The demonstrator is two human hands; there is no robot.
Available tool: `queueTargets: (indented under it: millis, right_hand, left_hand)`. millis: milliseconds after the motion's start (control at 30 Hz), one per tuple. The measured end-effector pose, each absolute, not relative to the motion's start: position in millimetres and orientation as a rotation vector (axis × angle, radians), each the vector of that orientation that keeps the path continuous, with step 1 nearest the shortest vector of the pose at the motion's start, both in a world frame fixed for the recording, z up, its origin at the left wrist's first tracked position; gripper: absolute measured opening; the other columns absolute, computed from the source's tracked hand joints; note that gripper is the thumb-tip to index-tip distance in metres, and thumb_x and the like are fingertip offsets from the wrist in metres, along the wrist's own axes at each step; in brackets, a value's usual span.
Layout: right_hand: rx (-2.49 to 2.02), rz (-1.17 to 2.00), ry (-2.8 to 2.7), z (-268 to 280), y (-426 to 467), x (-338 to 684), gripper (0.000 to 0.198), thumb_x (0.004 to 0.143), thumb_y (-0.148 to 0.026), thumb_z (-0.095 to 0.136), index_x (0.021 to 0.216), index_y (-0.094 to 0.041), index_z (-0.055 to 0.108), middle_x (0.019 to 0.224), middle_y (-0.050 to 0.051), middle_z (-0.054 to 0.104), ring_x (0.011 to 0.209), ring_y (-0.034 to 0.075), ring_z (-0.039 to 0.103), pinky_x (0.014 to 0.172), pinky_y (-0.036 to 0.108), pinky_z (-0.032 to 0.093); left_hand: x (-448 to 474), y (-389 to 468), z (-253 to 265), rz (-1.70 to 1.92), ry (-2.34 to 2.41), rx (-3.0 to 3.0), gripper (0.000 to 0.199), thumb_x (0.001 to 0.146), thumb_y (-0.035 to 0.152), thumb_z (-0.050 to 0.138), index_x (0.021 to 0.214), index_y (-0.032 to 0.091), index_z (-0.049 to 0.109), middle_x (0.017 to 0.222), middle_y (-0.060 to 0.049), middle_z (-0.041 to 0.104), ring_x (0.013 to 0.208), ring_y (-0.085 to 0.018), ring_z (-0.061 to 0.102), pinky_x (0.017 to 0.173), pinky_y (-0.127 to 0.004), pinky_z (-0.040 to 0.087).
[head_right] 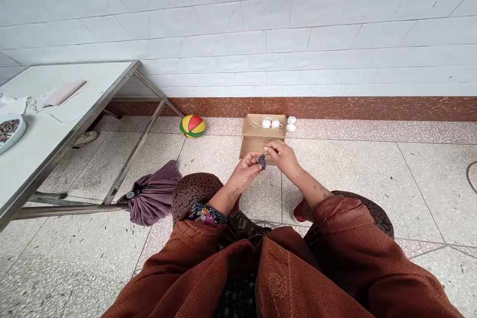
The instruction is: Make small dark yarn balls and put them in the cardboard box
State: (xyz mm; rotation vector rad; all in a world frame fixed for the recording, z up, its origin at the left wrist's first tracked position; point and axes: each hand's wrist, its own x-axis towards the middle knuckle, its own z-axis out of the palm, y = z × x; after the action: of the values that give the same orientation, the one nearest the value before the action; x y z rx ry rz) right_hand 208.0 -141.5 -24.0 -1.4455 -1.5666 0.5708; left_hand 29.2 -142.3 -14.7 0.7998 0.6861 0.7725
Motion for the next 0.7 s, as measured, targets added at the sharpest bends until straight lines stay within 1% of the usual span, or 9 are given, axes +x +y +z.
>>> queueTargets:
  millis: [67, 100, 233, 333, 433, 567, 700]
  right_hand:
    - [-1.473, 0.613, -1.605, -29.4, -143.1, 206.0, 0.021, 0.098, -0.035, 0.055, 0.088, -0.022, 0.069, 0.087, 0.005, 0.072, 0.084, 0.022, 0.066, 0.079, 0.034, 0.050]
    - [-1.483, 0.628, -1.628, -32.5, -144.4, 204.6, 0.021, 0.098, -0.033, 0.053, 0.090, -0.022, 0.069, 0.088, 0.005, 0.072, 0.085, 0.022, 0.066, 0.079, 0.034, 0.050]
    - [-1.519, 0.624, -1.793, -43.3, -152.1, 197.2, 0.018, 0.100, -0.028, 0.051, 0.097, -0.021, 0.067, 0.096, 0.007, 0.071, 0.093, 0.023, 0.066, 0.084, 0.034, 0.050]
    - [-1.521, 0.612, -1.988, -44.8, -159.5, 192.9, 0.016, 0.101, -0.026, 0.052, 0.098, -0.021, 0.067, 0.094, 0.007, 0.069, 0.089, 0.022, 0.065, 0.081, 0.033, 0.050]
    - [-1.395, 0.629, -2.160, -36.8, -165.8, 191.8, 0.014, 0.101, -0.025, 0.053, 0.100, -0.021, 0.066, 0.093, 0.006, 0.068, 0.086, 0.021, 0.065, 0.079, 0.031, 0.050]
    - [-1.160, 0.674, -2.282, -18.5, -167.5, 197.3, 0.015, 0.101, -0.026, 0.053, 0.100, -0.022, 0.067, 0.093, 0.005, 0.067, 0.087, 0.020, 0.065, 0.080, 0.031, 0.050]
    - [-1.163, 0.646, -2.146, -10.7, -159.4, 209.4, 0.019, 0.103, -0.032, 0.053, 0.097, -0.023, 0.069, 0.093, 0.006, 0.066, 0.087, 0.020, 0.064, 0.080, 0.031, 0.050]
  left_hand:
    - [29.3, -139.8, -17.1, 0.833, 0.709, 0.774, 0.047, 0.068, 0.024, 0.084, 0.111, 0.020, 0.066, 0.089, 0.002, 0.064, 0.075, -0.009, 0.056, 0.072, -0.025, 0.043]
    - [29.0, -138.1, -18.8, 0.860, 0.732, 0.758, 0.046, 0.068, 0.025, 0.084, 0.111, 0.020, 0.068, 0.091, 0.001, 0.065, 0.075, -0.009, 0.056, 0.073, -0.025, 0.043]
    - [26.1, -130.4, -27.6, 0.928, 0.843, 0.679, 0.039, 0.062, 0.028, 0.088, 0.095, 0.017, 0.071, 0.088, -0.001, 0.067, 0.073, -0.008, 0.056, 0.074, -0.025, 0.044]
    - [23.0, -125.4, -35.0, 0.958, 0.908, 0.652, 0.037, 0.059, 0.027, 0.088, 0.089, 0.016, 0.069, 0.086, 0.000, 0.068, 0.072, -0.009, 0.057, 0.074, -0.025, 0.045]
    - [21.4, -122.7, -41.8, 0.986, 0.988, 0.688, 0.033, 0.060, 0.026, 0.086, 0.085, 0.017, 0.067, 0.081, 0.002, 0.067, 0.070, -0.009, 0.056, 0.072, -0.025, 0.044]
    - [21.3, -125.5, -46.3, 0.944, 1.050, 0.876, 0.029, 0.062, 0.027, 0.084, 0.085, 0.016, 0.070, 0.079, 0.001, 0.069, 0.070, -0.011, 0.057, 0.071, -0.025, 0.043]
    - [19.0, -137.3, -42.8, 0.760, 0.945, 1.247, 0.027, 0.070, 0.033, 0.081, 0.090, 0.016, 0.077, 0.082, -0.002, 0.071, 0.076, -0.015, 0.059, 0.076, -0.028, 0.044]
